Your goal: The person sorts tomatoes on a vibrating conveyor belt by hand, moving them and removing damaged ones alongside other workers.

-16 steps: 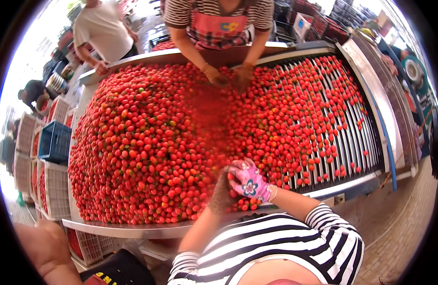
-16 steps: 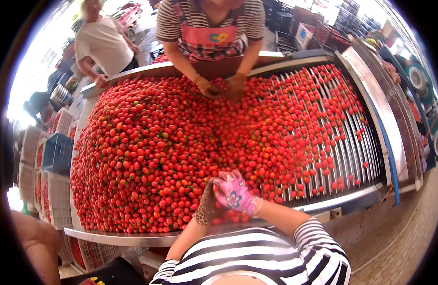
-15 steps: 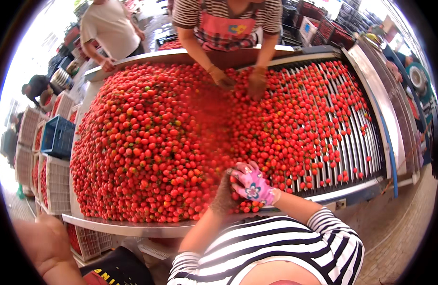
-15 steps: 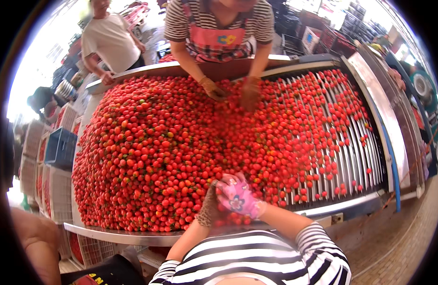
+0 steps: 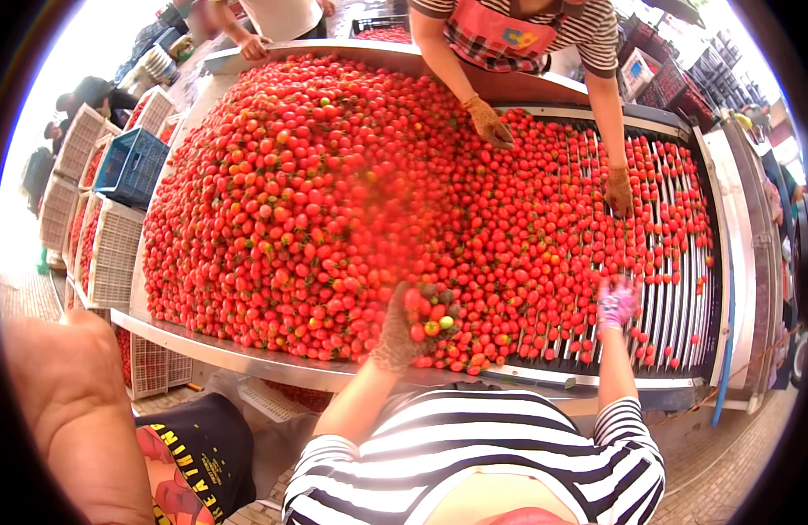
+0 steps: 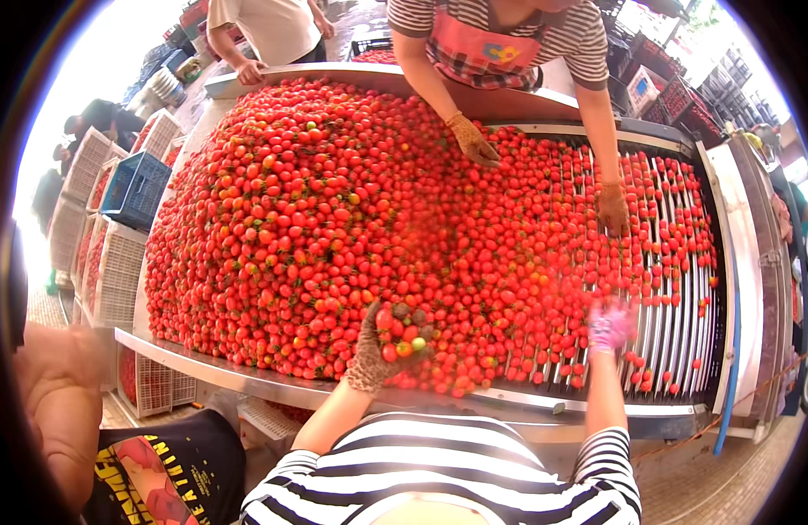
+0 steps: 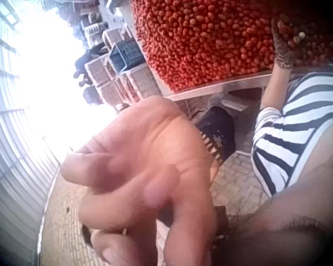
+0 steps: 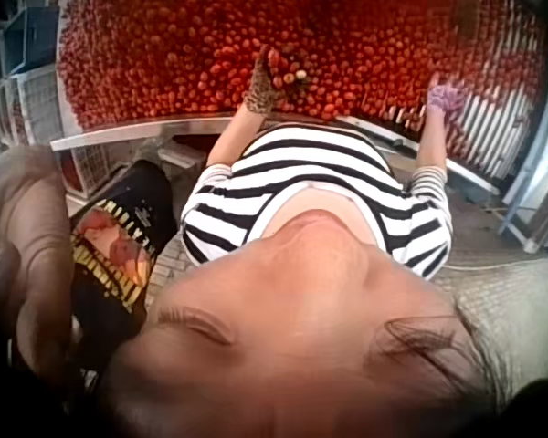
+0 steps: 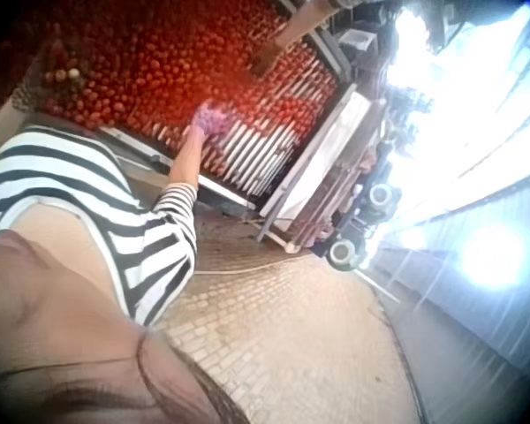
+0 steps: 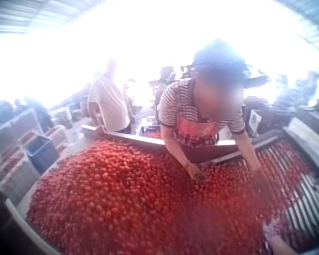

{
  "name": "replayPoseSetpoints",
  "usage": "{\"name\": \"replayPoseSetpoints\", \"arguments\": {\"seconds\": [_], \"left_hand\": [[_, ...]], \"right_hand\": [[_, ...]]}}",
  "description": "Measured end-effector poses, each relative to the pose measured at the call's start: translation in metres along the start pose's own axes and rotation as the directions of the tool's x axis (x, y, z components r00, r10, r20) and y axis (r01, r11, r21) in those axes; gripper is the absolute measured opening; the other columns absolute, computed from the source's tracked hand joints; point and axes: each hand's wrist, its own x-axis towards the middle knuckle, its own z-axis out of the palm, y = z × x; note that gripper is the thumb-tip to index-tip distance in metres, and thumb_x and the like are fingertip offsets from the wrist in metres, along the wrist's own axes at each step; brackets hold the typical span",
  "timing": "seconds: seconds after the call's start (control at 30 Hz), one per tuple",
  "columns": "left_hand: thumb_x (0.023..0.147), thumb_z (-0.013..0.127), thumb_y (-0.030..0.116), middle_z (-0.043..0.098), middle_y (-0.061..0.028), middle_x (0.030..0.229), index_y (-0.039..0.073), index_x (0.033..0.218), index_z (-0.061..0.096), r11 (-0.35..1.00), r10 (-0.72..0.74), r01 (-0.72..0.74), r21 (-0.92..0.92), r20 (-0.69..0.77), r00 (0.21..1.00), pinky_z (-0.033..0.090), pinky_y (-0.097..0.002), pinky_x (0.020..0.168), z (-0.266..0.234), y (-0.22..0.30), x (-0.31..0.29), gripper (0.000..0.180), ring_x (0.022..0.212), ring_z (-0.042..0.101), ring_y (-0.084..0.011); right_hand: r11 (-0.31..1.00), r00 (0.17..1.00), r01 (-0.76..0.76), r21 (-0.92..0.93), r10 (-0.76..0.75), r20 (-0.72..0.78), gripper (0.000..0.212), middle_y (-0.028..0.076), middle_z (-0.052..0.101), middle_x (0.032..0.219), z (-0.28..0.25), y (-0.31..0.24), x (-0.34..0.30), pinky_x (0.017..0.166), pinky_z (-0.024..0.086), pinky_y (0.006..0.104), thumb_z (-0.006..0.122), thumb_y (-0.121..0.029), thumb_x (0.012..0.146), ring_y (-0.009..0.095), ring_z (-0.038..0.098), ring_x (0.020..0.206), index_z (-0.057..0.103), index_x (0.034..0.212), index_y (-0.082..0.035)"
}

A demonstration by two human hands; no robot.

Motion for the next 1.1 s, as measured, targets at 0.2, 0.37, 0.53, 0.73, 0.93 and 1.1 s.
{"name": "replayPoseSetpoints", "arguments": {"seconds": [0.2,0.37,0.53,0.73,0.93,1.1], "left_hand": [[0.085,0.049,0.058,0.061,-0.0109,0.110,0.013,0.110,0.059,0.998,0.028,-0.028,-0.060,0.000,1.000,0.050,-0.0520,0.081,0.030,0.014,-0.003,0.052,0.104,0.057,-0.0341],[0.083,0.052,0.058,0.062,-0.0105,0.110,0.015,0.099,0.062,0.989,0.131,-0.134,-0.056,-0.045,0.990,0.049,-0.0516,0.081,0.028,0.022,-0.011,0.047,0.102,0.057,-0.0353],[0.087,0.049,0.053,0.065,-0.0102,0.106,0.013,0.099,0.065,0.972,0.210,-0.210,-0.109,-0.007,0.978,0.054,-0.0514,0.075,0.031,0.030,-0.015,0.045,0.094,0.062,-0.0336],[0.087,0.051,0.052,0.063,-0.0094,0.111,0.014,0.098,0.066,0.942,0.305,-0.309,-0.128,-0.051,0.951,0.052,-0.0525,0.080,0.030,0.043,-0.036,0.042,0.099,0.060,-0.0330],[0.087,0.049,0.053,0.063,-0.0108,0.112,0.014,0.102,0.066,0.927,0.342,-0.357,-0.113,-0.132,0.930,0.048,-0.0544,0.086,0.015,0.048,-0.042,0.046,0.102,0.059,-0.0356],[0.088,0.050,0.051,0.062,-0.0108,0.112,0.014,0.099,0.066,0.932,0.326,-0.340,-0.124,-0.118,0.938,0.048,-0.0544,0.086,0.025,0.047,-0.044,0.041,0.102,0.058,-0.0339]], "right_hand": [[0.973,0.967,-0.137,0.186,0.091,0.240,0.077,0.016,0.061,0.094,0.021,-0.132,-0.020,0.072,0.048,0.0407,0.061,-0.056,0.075,0.030,0.059,0.083,0.040,0.137,-0.014],[0.660,0.809,-0.469,0.586,0.056,0.585,0.080,0.015,0.059,0.090,0.012,-0.259,-0.052,0.069,0.047,0.0410,0.063,-0.048,0.080,0.027,0.056,0.071,0.030,0.143,-0.012],[0.089,0.512,-0.688,0.721,-0.644,0.568,0.058,0.011,0.052,0.128,-0.004,-0.320,-0.070,0.105,0.033,0.0295,0.062,-0.035,0.087,0.021,0.046,0.123,0.043,0.136,-0.010],[0.724,0.956,-0.086,0.684,0.254,-0.148,0.035,0.011,0.060,0.107,0.022,-0.109,0.067,0.084,0.048,0.0364,0.064,-0.019,0.084,0.023,0.059,0.098,0.056,0.117,-0.009],[0.851,0.859,-0.413,-0.325,0.482,0.171,0.069,0.014,0.029,0.147,0.026,-0.017,0.114,0.101,0.036,0.0489,0.043,-0.064,0.084,0.032,0.038,0.129,0.037,0.140,-0.024],[0.979,0.927,-0.150,-0.135,0.187,0.324,0.068,0.014,0.059,0.112,0.039,-0.121,0.087,0.082,0.048,0.0425,0.048,-0.064,0.081,0.029,0.061,0.097,0.043,0.135,-0.023]]}}
